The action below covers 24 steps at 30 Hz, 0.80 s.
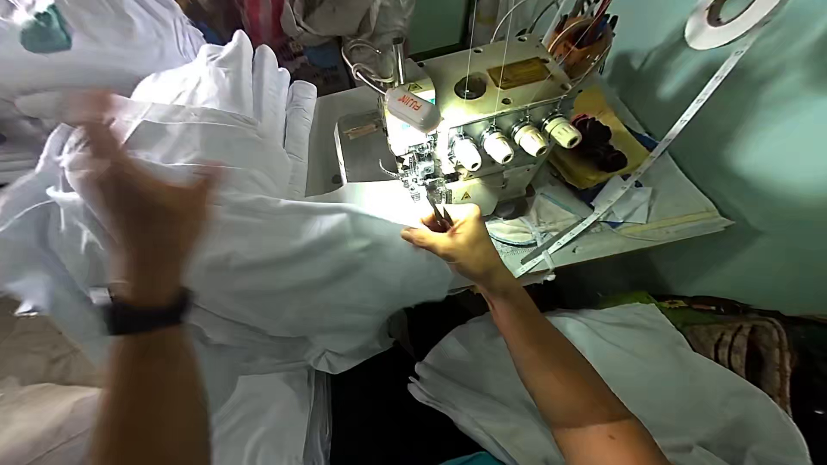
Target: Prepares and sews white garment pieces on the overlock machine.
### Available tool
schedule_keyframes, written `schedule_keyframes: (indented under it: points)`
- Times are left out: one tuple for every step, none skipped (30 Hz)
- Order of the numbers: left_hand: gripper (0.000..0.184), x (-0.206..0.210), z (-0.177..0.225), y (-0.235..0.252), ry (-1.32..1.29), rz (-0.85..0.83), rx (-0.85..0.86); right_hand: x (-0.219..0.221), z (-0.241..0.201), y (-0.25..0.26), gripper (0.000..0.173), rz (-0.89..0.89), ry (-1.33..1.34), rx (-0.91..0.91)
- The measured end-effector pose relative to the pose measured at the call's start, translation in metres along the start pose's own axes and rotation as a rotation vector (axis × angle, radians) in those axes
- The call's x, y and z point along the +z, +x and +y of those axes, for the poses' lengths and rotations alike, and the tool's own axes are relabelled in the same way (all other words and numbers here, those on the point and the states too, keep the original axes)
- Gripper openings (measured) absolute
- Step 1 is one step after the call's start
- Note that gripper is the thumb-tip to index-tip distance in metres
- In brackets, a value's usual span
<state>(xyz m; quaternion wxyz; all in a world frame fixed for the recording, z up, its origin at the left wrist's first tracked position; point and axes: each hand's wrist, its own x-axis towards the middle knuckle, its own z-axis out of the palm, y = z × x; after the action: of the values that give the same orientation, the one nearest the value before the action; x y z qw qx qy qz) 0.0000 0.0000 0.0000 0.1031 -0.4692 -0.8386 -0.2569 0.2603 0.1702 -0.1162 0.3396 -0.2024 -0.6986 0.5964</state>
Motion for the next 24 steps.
schedule_keyframes:
  points:
    - [0.089,0.027,0.034,-0.014,-0.122,-0.111,0.170,0.004,-0.003,0.005,0.026,-0.001,-0.012,-0.058]
    - [0.090,0.056,0.060,-0.026,-0.219,-0.219,0.303,0.007,-0.006,0.008,0.024,0.011,-0.021,-0.099]
    - [0.075,0.085,0.075,-0.034,-0.310,-0.263,0.425,0.008,-0.007,0.009,0.022,0.025,-0.016,-0.126]
    - [0.047,0.106,0.083,-0.038,-0.361,-0.278,0.512,0.005,-0.006,0.007,0.018,0.019,0.010,-0.125]
    - [0.022,0.116,0.085,-0.037,-0.397,-0.268,0.567,-0.001,-0.002,0.003,0.017,0.005,0.053,-0.098]
    - [0.013,0.115,0.085,-0.034,-0.432,-0.273,0.570,-0.007,0.005,-0.002,0.021,-0.016,0.091,-0.052]
    - [0.012,0.109,0.085,-0.031,-0.458,-0.279,0.550,-0.011,0.017,-0.010,0.022,-0.029,0.117,0.010]
    - [0.013,0.103,0.084,-0.030,-0.467,-0.276,0.539,-0.013,0.029,-0.018,0.019,-0.038,0.115,0.089]
    - [0.014,0.097,0.084,-0.030,-0.471,-0.275,0.543,-0.013,0.040,-0.028,0.018,-0.048,0.100,0.171]
    - [0.015,0.093,0.083,-0.032,-0.474,-0.269,0.550,-0.012,0.047,-0.038,0.013,-0.053,0.102,0.241]
    - [0.016,0.090,0.083,-0.034,-0.475,-0.259,0.557,-0.011,0.049,-0.048,0.009,-0.041,0.114,0.293]
    - [0.017,0.085,0.084,-0.038,-0.476,-0.247,0.565,-0.009,0.046,-0.058,0.008,-0.021,0.134,0.314]
    - [0.016,0.077,0.086,-0.044,-0.481,-0.232,0.576,-0.009,0.041,-0.069,0.009,-0.004,0.152,0.313]
    - [0.017,0.068,0.090,-0.052,-0.484,-0.224,0.592,-0.010,0.034,-0.078,0.010,-0.006,0.170,0.304]
    - [0.017,0.058,0.093,-0.059,-0.485,-0.225,0.609,-0.012,0.028,-0.085,0.010,-0.024,0.185,0.286]
    - [0.018,0.053,0.096,-0.064,-0.480,-0.226,0.626,-0.013,0.026,-0.090,0.011,-0.037,0.200,0.271]
    - [0.019,0.055,0.095,-0.066,-0.468,-0.217,0.631,-0.013,0.028,-0.092,0.011,-0.024,0.166,0.256]
    - [0.020,0.062,0.091,-0.064,-0.450,-0.205,0.626,-0.011,0.035,-0.092,0.011,0.025,0.088,0.216]
    - [0.019,0.072,0.087,-0.060,-0.431,-0.189,0.612,-0.009,0.046,-0.090,0.013,0.096,0.002,0.162]
    - [0.018,0.081,0.083,-0.053,-0.421,-0.187,0.596,-0.007,0.057,-0.086,0.015,0.166,-0.074,0.119]
    - [0.016,0.088,0.080,-0.047,-0.420,-0.199,0.578,-0.005,0.065,-0.082,0.016,0.213,-0.116,0.112]
    - [0.015,0.094,0.079,-0.041,-0.427,-0.213,0.564,-0.005,0.068,-0.078,0.014,0.228,-0.112,0.146]
    - [0.014,0.100,0.078,-0.035,-0.444,-0.225,0.563,-0.005,0.069,-0.075,0.010,0.227,-0.071,0.200]
    - [0.014,0.107,0.077,-0.028,-0.475,-0.229,0.569,-0.004,0.068,-0.072,0.007,0.233,-0.012,0.256]
